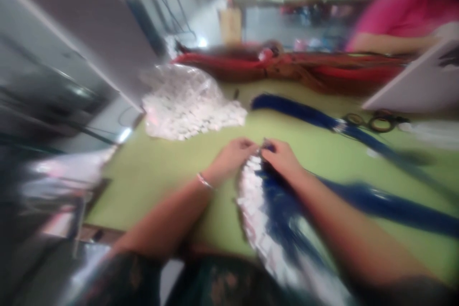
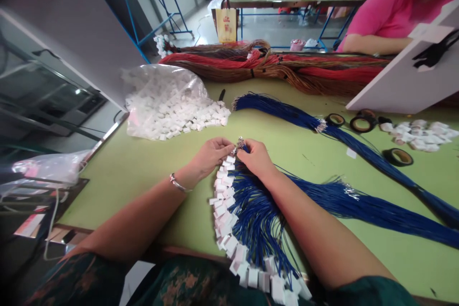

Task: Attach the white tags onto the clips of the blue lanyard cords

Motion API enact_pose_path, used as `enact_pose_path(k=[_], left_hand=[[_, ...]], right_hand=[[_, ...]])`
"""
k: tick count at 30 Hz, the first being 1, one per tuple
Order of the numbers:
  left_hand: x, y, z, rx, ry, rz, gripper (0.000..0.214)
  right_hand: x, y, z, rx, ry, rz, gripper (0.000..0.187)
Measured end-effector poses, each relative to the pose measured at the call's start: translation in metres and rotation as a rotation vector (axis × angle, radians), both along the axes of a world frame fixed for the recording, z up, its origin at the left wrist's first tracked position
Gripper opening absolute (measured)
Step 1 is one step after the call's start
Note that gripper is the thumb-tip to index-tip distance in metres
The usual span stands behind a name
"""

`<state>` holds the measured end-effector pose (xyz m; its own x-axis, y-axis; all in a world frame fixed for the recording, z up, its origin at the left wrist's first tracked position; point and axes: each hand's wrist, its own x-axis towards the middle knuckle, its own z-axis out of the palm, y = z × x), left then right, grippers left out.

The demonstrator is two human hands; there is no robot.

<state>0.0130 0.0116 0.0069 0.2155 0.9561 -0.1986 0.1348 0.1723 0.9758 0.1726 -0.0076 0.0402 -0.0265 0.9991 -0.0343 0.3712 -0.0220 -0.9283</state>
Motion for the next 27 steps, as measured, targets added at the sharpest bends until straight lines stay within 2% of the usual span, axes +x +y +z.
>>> enact_pose_path(k=[5, 9, 11, 13, 16, 17, 19, 22, 27], left_hand=[[-0.002, 0.001, 0.005, 0.085, 0.064, -0.095, 0.027], [-0.015, 0.004, 0.013, 0.173, 0.089, -0.216, 0.018], [-0.024, 0.010, 0.016, 0.209, 0.141, -0.262, 0.013], [-0.036, 0.018, 0.017, 0.298, 0.260, -0.185, 0.010], [-0.057, 0.037, 0.011, 0.560, 0.579, 0.165, 0.015], [-0.063, 0.043, 0.009, 0.616, 0.686, 0.225, 0.019], [-0.072, 0.053, 0.003, 0.653, 0.852, 0.199, 0.026], [-0.077, 0.059, -0.004, 0.661, 0.985, 0.091, 0.033], [-0.078, 0.056, -0.008, 0.672, 0.995, 0.054, 0.025]], right_hand=[[0.000, -0.002, 0.001, -0.022, 0.069, -0.055, 0.010], [0.003, 0.002, -0.007, -0.091, 0.310, -0.205, 0.016], [0.004, 0.004, -0.011, -0.120, 0.422, -0.210, 0.018], [0.004, 0.006, -0.014, -0.125, 0.465, -0.141, 0.017], [0.004, 0.006, -0.014, -0.103, 0.478, -0.072, 0.014], [0.004, 0.005, -0.013, -0.093, 0.477, -0.061, 0.013], [0.004, 0.004, -0.010, -0.072, 0.456, -0.045, 0.012], [0.004, 0.002, -0.006, -0.058, 0.392, -0.040, 0.012], [0.001, 0.001, -0.004, -0.106, 0.298, -0.088, 0.015]])
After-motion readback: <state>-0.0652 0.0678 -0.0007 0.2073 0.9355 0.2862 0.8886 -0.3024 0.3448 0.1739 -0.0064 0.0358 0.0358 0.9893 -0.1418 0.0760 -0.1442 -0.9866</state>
